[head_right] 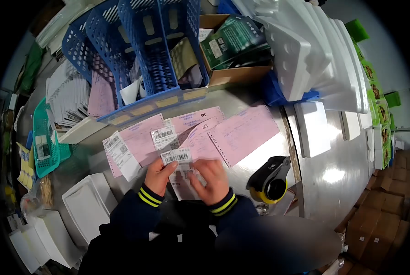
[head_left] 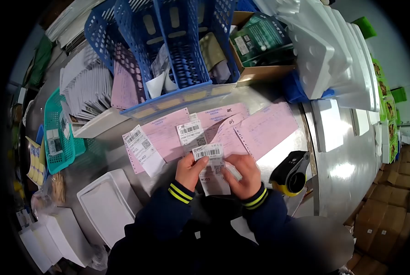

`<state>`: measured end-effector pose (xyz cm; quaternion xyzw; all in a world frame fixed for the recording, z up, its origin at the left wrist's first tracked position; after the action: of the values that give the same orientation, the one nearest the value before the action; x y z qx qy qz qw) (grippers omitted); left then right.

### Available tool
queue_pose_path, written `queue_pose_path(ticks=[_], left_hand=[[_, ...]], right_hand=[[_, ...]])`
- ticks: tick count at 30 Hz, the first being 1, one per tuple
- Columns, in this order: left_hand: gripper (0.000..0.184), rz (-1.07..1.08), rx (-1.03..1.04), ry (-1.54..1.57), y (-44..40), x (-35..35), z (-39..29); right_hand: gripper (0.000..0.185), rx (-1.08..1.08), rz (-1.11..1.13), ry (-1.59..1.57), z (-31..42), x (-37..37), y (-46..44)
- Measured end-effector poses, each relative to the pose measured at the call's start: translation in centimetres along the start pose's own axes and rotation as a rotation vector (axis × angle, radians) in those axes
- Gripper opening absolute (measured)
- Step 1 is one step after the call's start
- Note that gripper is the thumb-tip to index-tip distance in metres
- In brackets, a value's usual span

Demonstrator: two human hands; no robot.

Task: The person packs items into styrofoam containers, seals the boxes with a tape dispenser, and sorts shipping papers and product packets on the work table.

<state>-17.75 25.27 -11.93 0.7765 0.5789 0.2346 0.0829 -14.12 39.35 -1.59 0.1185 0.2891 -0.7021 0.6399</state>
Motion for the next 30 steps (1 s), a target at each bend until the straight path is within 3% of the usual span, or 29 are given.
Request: queue_pose_path(ticks=[2, 4, 6, 8, 10, 12, 18, 20, 30], left_hand=[[0.018, 0.035, -0.017, -0.008, 0.8, 0.7, -0.9], [0.015, 0.137, 0.010, -0.106, 1.1, 1.1, -1.7], [0.014, 0.099, -0.010, -0.280, 0.8, 0.5, -1.6], [0.015, 0.102, -0.008, -0.204, 0.6, 0.6, -2.2], [0.017, 0.125, -0.077, -0.169, 0.5, 0.3, -2.1], [0.018, 0.130, -0.112, -0.133, 0.6, 0.0, -2.1], [0.021, 0.101, -0.136, -0.123, 0.7, -0.7, -2.3], [0.021, 0.113, -0.134, -0.110, 0.6, -0.7, -2.5], [0.023, 0.119, -0.135, -0.076, 0.6, -0.6, -2.3]], right_hand=[[0.029, -0.113, 0.022, -0.059, 0.2, -0.9, -3.2], [0.037, -0.255, 0.185, -0.009, 0.6, 0.3, -5.6], [0.025, -0.243, 0.361, -0.079, -1.2, 2.8, -6.4], [0.014, -0.159, 0.579, -0.240, -2.6, 5.1, -7.4], [0.011, -0.163, 0.590, -0.310, -3.1, 5.8, -8.1], [0.012, 0.100, 0.653, -0.449, -3.6, 6.4, -8.3], [0.015, 0.126, 0.653, -0.514, -4.9, 7.7, -8.7], [0.016, 0.027, 0.660, -0.510, -4.2, 7.5, -8.8], [0.013, 0.058, 0.657, -0.363, -4.5, 7.9, -8.6]])
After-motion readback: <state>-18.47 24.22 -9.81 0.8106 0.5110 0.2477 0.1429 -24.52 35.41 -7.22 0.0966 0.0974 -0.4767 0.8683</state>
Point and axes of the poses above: each hand's wrist, its own y-axis away from the middle knuckle, its own x-axis out of the palm, z = x × y, the point moved 7 cm from there along -y, towards the middle knuckle, and after that the axes turned 7 degrees about -y, right-handed, at the moved point
